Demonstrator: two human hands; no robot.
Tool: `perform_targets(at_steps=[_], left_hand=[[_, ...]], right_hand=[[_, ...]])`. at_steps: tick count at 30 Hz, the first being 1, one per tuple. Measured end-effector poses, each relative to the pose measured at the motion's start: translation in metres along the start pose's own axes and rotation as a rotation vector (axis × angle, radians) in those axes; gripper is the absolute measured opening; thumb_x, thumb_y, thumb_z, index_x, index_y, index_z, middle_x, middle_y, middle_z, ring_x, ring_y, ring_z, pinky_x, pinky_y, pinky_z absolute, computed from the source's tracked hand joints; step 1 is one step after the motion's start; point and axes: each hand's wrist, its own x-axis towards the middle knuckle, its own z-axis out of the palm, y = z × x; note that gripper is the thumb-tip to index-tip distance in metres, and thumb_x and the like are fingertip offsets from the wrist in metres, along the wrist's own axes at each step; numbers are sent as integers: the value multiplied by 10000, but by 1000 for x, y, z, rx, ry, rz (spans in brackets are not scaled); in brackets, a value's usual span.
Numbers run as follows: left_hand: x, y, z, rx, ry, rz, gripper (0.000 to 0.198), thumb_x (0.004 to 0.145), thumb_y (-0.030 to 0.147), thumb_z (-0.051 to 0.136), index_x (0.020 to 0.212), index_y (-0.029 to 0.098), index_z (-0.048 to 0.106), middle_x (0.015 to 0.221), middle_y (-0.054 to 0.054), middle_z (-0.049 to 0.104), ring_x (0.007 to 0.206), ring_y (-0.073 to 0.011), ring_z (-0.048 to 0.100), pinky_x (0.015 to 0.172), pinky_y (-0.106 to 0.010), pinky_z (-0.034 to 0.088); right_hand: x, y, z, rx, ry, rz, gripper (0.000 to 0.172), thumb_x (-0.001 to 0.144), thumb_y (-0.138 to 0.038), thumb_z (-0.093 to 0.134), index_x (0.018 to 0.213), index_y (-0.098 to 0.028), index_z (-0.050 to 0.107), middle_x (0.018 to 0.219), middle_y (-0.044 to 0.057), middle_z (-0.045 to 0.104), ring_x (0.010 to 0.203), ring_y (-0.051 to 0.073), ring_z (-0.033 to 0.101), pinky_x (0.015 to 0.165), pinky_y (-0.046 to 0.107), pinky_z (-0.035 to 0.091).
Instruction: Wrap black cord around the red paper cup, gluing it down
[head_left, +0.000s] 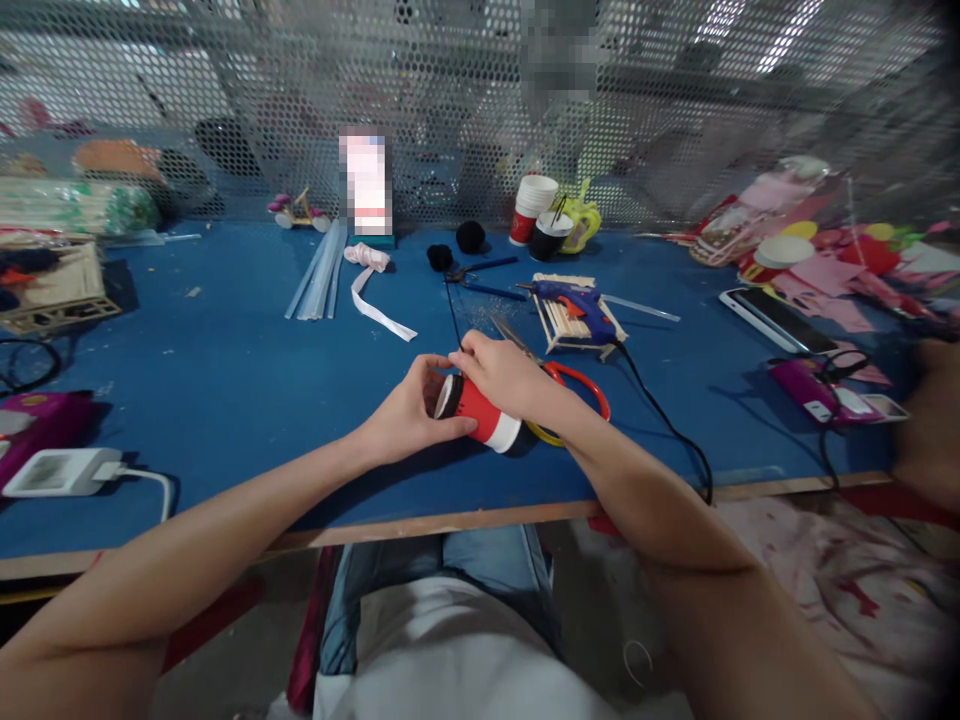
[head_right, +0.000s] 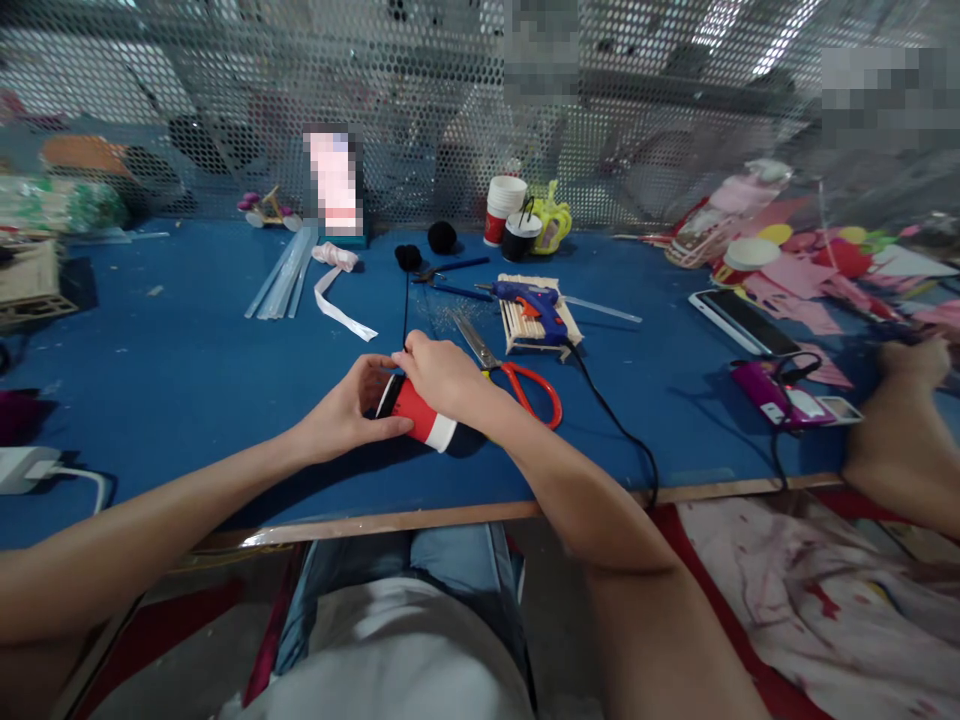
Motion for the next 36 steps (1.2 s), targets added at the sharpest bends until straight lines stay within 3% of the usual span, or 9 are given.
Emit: perform_targets(at_steps=[3,8,17,24,36], left_hand=[[0,-4,1,-37,3,84,619,684,334,751,1142,193,360,1144,-90,527,903,-187,619,775,-364,522],[1,-8,-2,59,73,242,636,670,265,760,1168,204,368,1112,-77,535,973,-202,591,840,-376,504],[2,-10,-11,134,75,301,618,684,268,751,1182,197,393,1165,-104,540,1069,-227,567,920,-398,478],[-1,2,-18,133,91,135,477,746,343,677,1128,173,447,1024,-75,580,962,-205,581,826,-364,477],[-4,7,-17,172,110,72,434,733,261,622,1122,176,448,1045,-65,575,976,-205,555,840,-373,441]], right_hand=[[-4,-2,0,-28,44,-9,212,945,-346,363,871,-190,485,727,43,602,657,160,520,567,269,274],[-6,0,0,5,120,-99,202,948,-340,361,860,-193,467,776,37,599,693,159,529,599,269,292],[-2,1,4,1,85,-106,198,962,-339,322,920,-186,441,721,30,571,644,162,515,578,275,278],[-5,-6,3,-62,66,-71,221,972,-339,300,974,-173,445,836,79,638,707,190,572,587,284,282],[-7,-12,4,-92,53,-52,207,971,-314,317,991,-161,456,878,90,645,737,192,571,615,292,291]])
